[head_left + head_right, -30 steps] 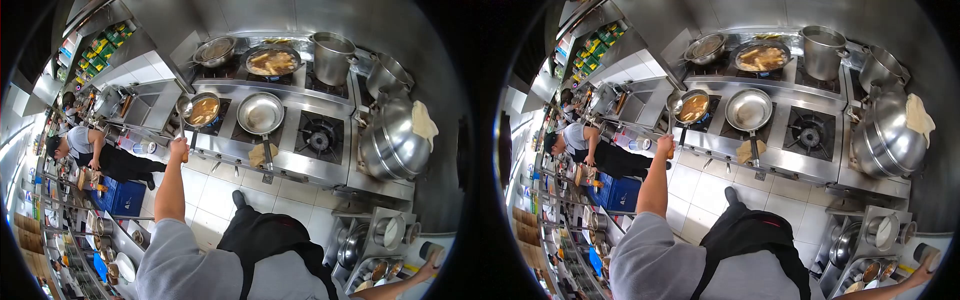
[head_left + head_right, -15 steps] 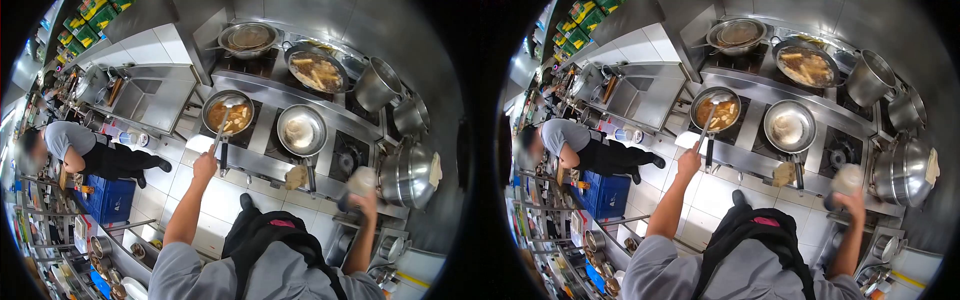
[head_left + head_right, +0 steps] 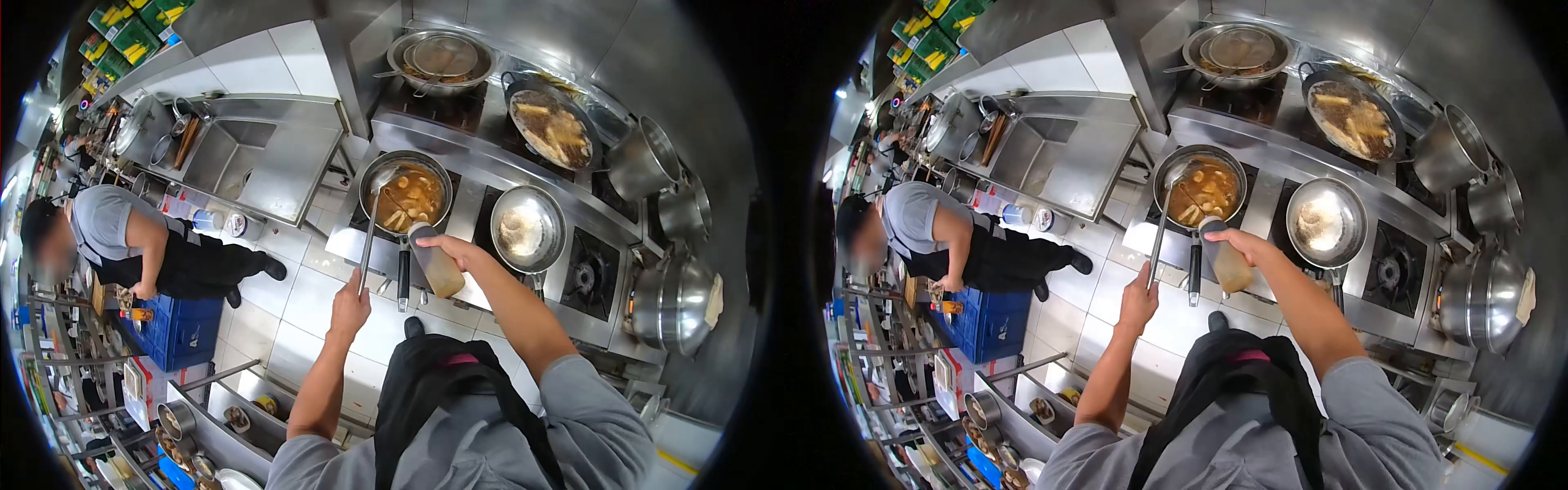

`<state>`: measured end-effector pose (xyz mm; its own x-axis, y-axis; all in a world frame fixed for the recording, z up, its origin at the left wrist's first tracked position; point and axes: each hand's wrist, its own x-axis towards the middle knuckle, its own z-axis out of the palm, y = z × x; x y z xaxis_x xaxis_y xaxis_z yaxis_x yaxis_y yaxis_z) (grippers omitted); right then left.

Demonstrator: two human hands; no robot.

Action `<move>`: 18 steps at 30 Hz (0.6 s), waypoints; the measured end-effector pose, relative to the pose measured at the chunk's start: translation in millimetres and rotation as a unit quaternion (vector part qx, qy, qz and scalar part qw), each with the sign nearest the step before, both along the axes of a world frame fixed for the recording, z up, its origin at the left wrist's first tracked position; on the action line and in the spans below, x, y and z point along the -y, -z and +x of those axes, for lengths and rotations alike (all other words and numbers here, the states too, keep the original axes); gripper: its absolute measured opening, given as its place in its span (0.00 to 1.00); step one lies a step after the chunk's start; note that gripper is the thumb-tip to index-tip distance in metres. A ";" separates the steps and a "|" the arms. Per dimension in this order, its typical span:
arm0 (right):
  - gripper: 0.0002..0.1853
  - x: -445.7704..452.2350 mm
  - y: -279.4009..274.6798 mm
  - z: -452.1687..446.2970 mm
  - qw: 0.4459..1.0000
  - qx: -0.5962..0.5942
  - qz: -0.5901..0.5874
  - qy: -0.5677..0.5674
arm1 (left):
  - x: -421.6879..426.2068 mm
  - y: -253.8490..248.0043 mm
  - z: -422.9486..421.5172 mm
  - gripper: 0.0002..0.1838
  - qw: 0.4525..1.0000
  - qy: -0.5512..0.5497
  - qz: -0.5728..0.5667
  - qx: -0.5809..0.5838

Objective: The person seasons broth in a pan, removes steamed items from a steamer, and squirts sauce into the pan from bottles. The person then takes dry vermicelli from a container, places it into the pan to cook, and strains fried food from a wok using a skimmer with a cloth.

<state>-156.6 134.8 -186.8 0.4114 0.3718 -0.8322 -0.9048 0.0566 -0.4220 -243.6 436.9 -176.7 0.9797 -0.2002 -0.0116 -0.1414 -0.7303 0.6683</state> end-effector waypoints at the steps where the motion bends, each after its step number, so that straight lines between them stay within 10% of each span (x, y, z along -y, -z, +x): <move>1: 0.29 -2.1 4.8 2.7 1.000 0.001 -0.001 -0.003 | 4.1 0.5 0.5 0.28 0.999 -0.031 -0.023 -0.037; 7: 0.30 4.2 16.4 -1.9 0.997 0.009 0.040 0.062 | 20.5 -0.1 -17.0 0.29 0.994 -0.069 -0.074 -0.046; 9: 0.30 8.6 12.5 -5.7 0.996 -0.007 0.033 0.087 | 23.4 -24.1 -15.2 0.30 0.925 -0.134 -0.237 -0.265; 14: 0.32 10.1 4.4 -13.2 0.994 0.004 0.025 0.103 | 20.8 -5.7 -10.3 0.30 0.982 -0.093 -0.126 -0.101; 18: 0.28 10.9 7.9 -12.6 0.996 -0.007 0.029 0.086 | 36.8 -37.1 -21.0 0.30 0.934 -0.120 -0.223 -0.251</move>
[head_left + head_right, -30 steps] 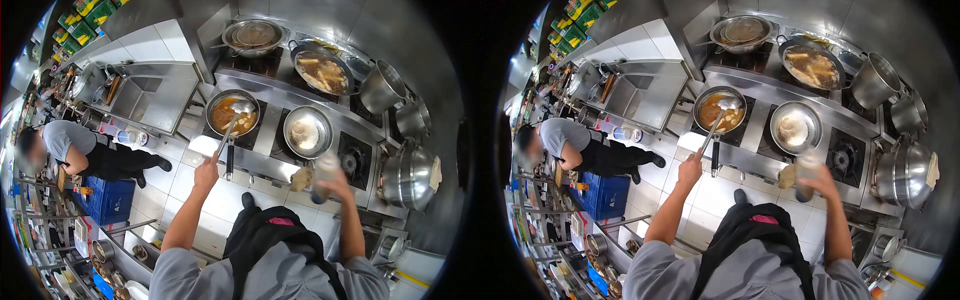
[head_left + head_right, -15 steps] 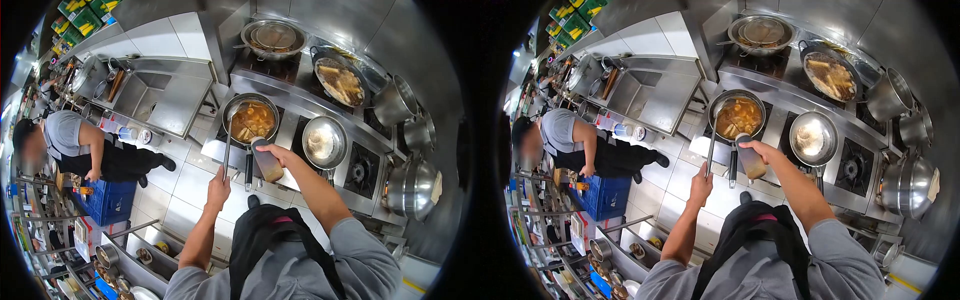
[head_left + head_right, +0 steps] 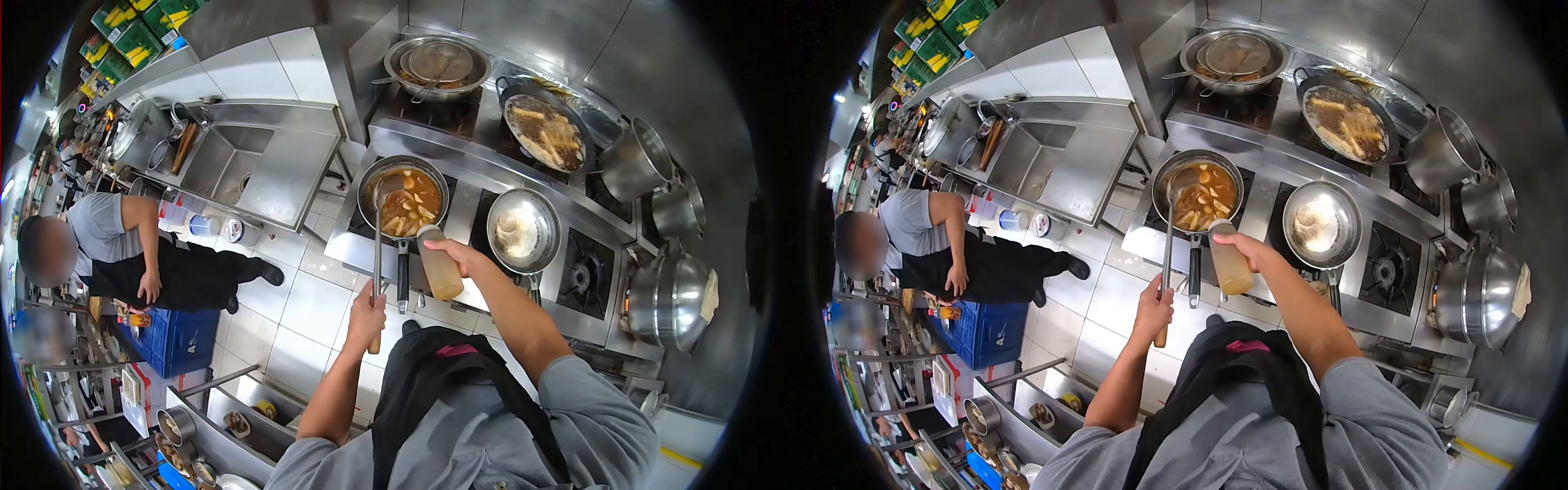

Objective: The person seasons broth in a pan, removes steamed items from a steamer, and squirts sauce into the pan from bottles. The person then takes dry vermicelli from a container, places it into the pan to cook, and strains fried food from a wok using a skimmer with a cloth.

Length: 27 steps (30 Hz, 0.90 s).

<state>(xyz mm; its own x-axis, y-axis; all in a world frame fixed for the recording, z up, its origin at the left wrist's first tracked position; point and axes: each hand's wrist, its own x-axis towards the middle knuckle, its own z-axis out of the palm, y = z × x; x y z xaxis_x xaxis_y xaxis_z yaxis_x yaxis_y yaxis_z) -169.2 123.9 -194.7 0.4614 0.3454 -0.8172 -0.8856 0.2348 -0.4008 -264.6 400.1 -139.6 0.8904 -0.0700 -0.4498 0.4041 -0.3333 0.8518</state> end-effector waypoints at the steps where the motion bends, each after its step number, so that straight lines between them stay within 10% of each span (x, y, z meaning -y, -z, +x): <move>1: 0.28 -0.1 1.9 -0.4 1.000 0.001 0.000 0.001 | 1.8 1.8 -3.3 0.31 0.999 -0.005 -0.040 -0.029; 12: 0.32 1.0 6.8 -7.6 0.999 0.035 -0.020 -0.001 | -8.8 20.3 -15.0 0.30 0.982 0.045 0.119 0.141; 14: 0.32 1.0 7.3 -8.4 0.999 0.028 -0.018 -0.009 | -1.8 -4.0 -24.1 0.31 0.998 -0.015 -0.060 -0.025; 19: 0.33 1.6 15.2 -15.0 0.999 0.020 -0.021 -0.030 | -1.7 -11.7 -21.4 0.31 0.997 -0.012 -0.071 -0.024; 27: 0.43 -5.3 -1.4 -50.0 0.864 0.437 -0.252 0.010 | -6.9 -6.4 -26.1 0.30 0.987 -0.002 -0.144 -0.071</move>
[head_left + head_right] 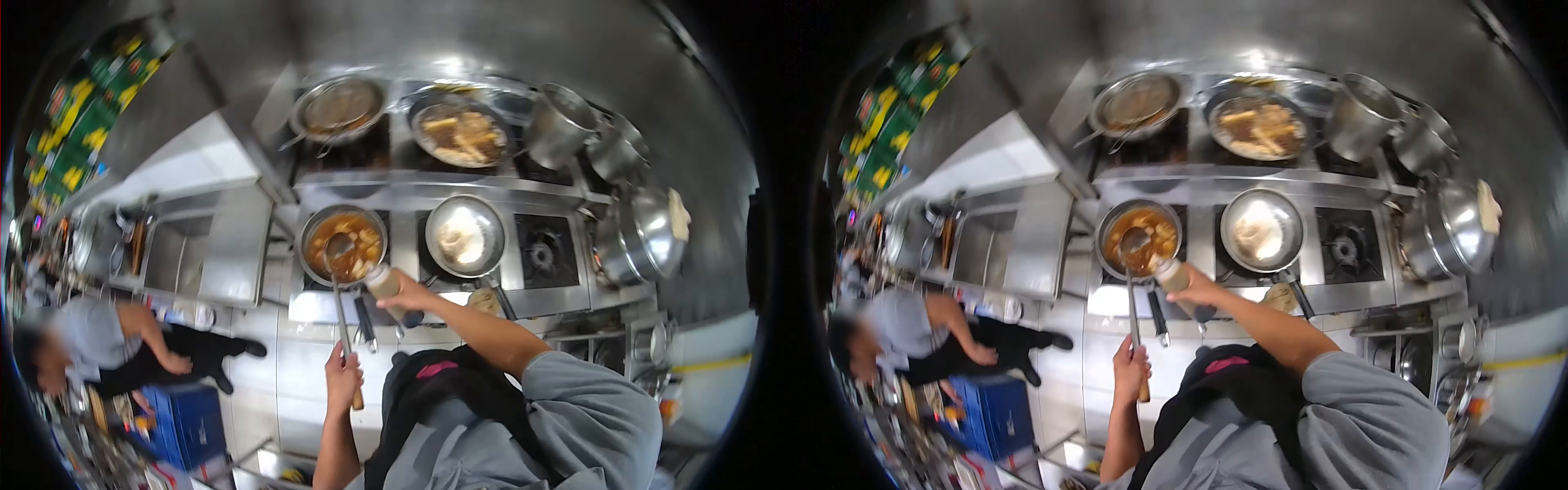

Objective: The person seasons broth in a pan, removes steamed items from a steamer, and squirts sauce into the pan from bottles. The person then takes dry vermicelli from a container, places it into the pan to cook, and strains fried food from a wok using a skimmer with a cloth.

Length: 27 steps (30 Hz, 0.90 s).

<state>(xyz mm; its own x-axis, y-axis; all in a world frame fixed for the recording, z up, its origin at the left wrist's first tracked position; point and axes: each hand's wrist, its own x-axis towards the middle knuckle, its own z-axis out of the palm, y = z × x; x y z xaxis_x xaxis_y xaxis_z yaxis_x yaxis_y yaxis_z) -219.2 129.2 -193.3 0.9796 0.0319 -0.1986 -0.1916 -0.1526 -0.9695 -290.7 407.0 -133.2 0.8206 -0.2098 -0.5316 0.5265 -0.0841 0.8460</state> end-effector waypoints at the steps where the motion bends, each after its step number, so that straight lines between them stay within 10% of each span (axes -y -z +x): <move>1: 0.44 2.8 -10.2 -7.5 0.999 0.002 -0.039 -0.002 | 1.7 -1.5 5.5 0.30 0.999 0.016 0.040 0.030; 5: 0.44 12.0 -15.3 -34.8 0.999 0.007 -0.031 -0.011 | -2.0 13.2 49.7 0.28 0.923 0.087 0.285 0.245; 13: 0.36 25.7 -4.6 -50.6 0.997 -0.072 0.010 0.007 | -0.5 28.5 51.4 0.22 0.997 -0.032 -0.055 -0.046; 15: 0.34 32.0 -16.2 -28.5 0.993 -0.113 -0.002 -0.031 | 0.9 30.5 55.1 0.11 0.865 -0.159 -0.392 -0.271; 18: 0.34 27.9 -3.8 7.3 0.980 -0.185 0.024 -0.071 | 1.1 12.0 55.4 0.05 0.872 -0.145 -0.388 -0.262; 22: 0.35 8.6 -6.2 36.0 0.942 -0.312 0.093 -0.075 | 8.1 -24.8 42.2 0.25 0.999 -0.012 -0.025 -0.045; 27: 0.36 1.6 8.6 46.9 0.905 -0.388 0.164 -0.057 | -14.1 -11.5 21.4 0.30 0.897 0.099 0.321 0.285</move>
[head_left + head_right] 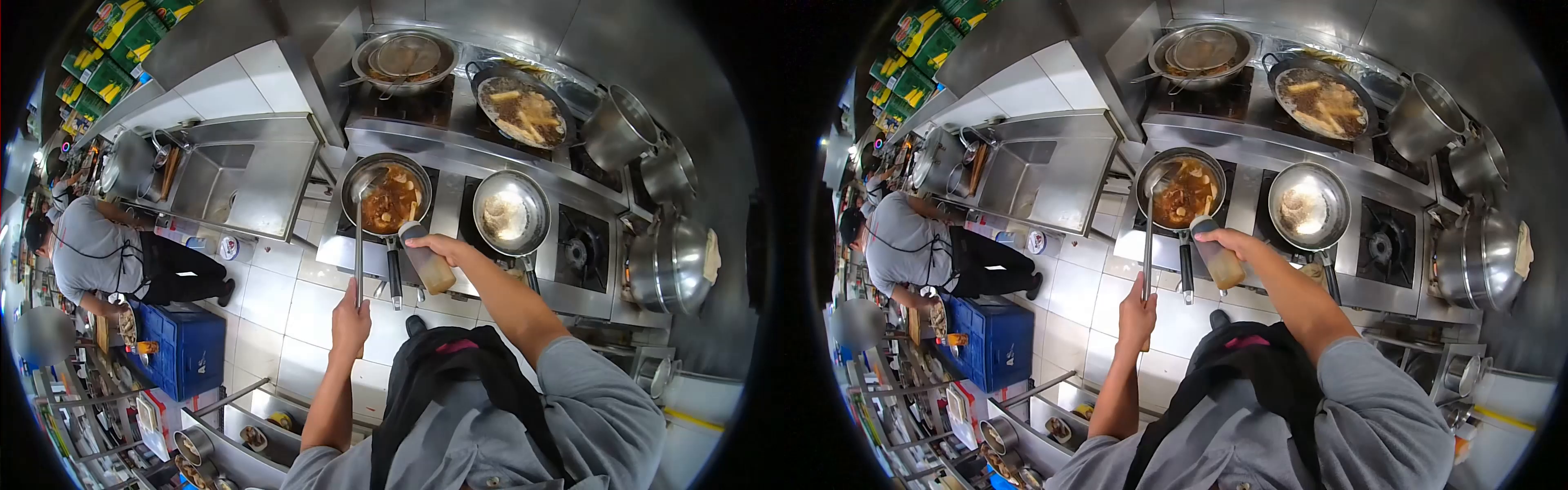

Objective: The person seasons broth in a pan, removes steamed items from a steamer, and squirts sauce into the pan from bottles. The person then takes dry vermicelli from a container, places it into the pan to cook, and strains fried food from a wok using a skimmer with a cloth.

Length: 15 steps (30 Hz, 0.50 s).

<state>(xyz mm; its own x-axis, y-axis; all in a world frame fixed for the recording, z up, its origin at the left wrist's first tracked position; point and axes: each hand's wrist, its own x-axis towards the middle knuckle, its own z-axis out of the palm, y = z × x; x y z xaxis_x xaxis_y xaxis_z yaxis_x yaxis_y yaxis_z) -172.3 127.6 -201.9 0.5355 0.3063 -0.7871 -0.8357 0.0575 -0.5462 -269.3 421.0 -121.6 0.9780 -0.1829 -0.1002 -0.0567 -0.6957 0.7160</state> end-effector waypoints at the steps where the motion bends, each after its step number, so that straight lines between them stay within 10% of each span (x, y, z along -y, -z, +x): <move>1: 0.36 -1.4 1.7 -2.8 1.000 0.005 0.006 -0.003 | -1.8 6.1 -2.6 0.30 1.000 -0.001 0.001 0.000; 5: 0.37 -5.6 6.1 -27.2 0.977 0.204 -0.064 0.013 | -3.4 50.6 -3.1 0.31 0.977 0.004 -0.002 0.212; 7: 0.41 -2.5 12.6 -37.7 0.934 0.328 -0.130 0.061 | 15.9 23.5 -5.6 0.31 0.962 -0.116 -0.192 -0.155; 11: 0.43 8.6 -16.0 -80.6 0.864 0.446 -0.228 0.044 | 28.6 33.5 -6.8 0.31 0.959 -0.104 -0.186 -0.188; 12: 0.44 13.8 -20.4 -92.8 0.873 0.444 -0.194 0.061 | 19.6 87.3 -8.7 0.31 0.991 -0.005 -0.018 0.130; 15: 0.45 32.0 -29.6 -135.8 0.866 0.448 -0.180 0.130 | 33.8 81.6 -7.5 0.31 0.945 0.006 0.076 0.318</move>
<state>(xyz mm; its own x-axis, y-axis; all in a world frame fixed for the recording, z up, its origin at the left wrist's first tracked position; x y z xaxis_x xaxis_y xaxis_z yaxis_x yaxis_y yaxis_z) -308.1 95.7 -172.3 0.9947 -0.0948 -0.0396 -0.0518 -0.1294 -0.9902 -276.8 387.3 -203.2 0.8470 -0.2252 0.4816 -0.4509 -0.7841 0.4265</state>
